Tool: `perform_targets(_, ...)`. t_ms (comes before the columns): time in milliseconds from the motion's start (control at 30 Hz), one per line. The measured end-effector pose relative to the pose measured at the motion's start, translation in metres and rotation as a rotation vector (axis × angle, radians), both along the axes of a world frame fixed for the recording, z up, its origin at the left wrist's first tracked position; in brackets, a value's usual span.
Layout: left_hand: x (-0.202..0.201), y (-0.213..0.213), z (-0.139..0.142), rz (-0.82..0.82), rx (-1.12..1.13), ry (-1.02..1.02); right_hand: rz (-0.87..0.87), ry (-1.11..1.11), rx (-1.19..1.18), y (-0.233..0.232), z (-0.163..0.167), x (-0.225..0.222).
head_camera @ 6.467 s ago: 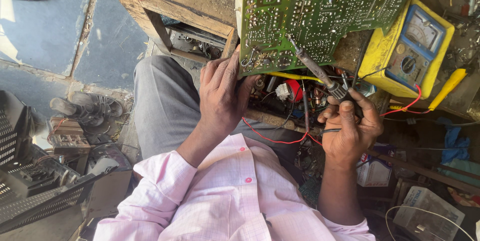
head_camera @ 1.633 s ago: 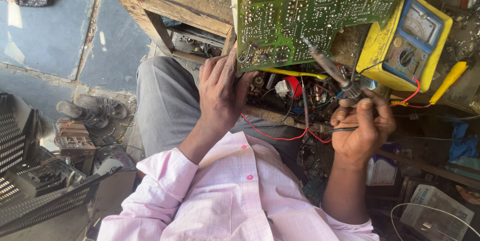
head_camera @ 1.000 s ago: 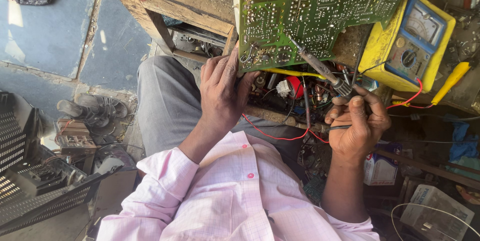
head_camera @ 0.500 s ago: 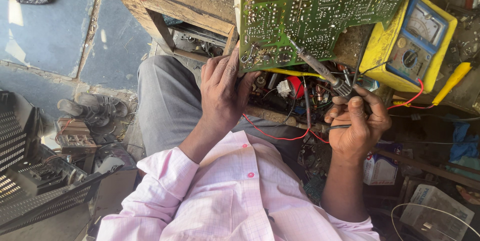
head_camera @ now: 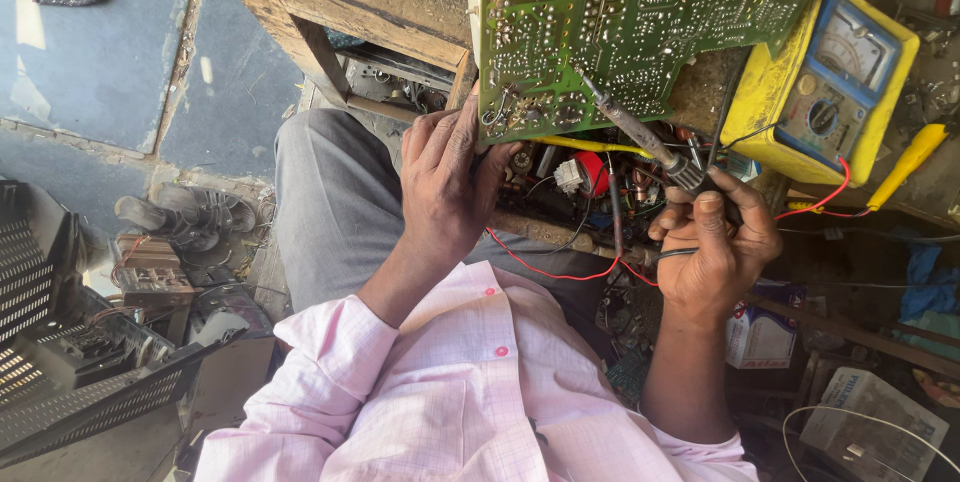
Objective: The person sits on the floor at a low workbench and repairs a green circuit board, holding it steady with one hand while touching its components with a soldering iron. They then flip the board over, work on its underside, and handle small components and wires on the board.
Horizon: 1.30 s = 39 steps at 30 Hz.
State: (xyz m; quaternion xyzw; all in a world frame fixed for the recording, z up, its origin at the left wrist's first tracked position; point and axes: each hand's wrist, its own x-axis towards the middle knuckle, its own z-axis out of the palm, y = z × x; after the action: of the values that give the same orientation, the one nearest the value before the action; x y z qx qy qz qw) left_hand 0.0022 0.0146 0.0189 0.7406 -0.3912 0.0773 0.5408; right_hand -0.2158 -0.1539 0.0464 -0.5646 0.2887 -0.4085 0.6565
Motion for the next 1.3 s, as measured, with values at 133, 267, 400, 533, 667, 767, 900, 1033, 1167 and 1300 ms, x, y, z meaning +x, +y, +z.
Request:
perform_targets(133,-0.0002,0.0,0.0002,-0.001,0.008,-0.003,-0.019,0.014,0.02,-0.0012,0.0005,-0.0015)
perform_targets(267,0.0007,-0.0012,-0.001,0.007,0.003,-0.02,-0.006,-0.011,0.018,-0.002,0.0011,-0.003)
perform_targets(400,-0.0001,-0.0001,-0.0008,-0.006,0.006,0.001,0.002,-0.013,0.025,-0.0012,0.0008,-0.0032)
perform_targets(533,-0.0005,-0.0004,-0.0002,-0.005,0.004,0.001,-0.002,0.006,0.012,0.0001,0.0001,-0.0013)
perform_targets(667,0.0003,-0.0014,-0.0003,0.003,0.002,-0.006,-0.007,0.012,0.015,0.0004,0.0007,0.0009)
perform_targets(767,0.0001,-0.0014,-0.0001,0.004,0.007,-0.004,-0.019,0.016,0.028,0.0004,0.0012,0.0016)
perform_targets(900,-0.0002,-0.0006,0.0004,0.0,0.022,0.001,-0.001,0.017,-0.006,0.0001,0.0009,0.002)
perform_targets(1033,-0.0003,-0.001,0.0001,-0.002,0.019,0.0,-0.006,0.009,0.006,0.0009,0.0013,0.0017)
perform_targets(1167,-0.0001,-0.0008,-0.0006,-0.001,0.01,-0.011,-0.019,0.01,0.021,0.0023,0.002,0.002)
perform_targets(1300,-0.0003,0.0005,-0.0007,-0.009,0.019,0.013,-0.029,0.009,0.03,0.0028,0.0012,0.0026)
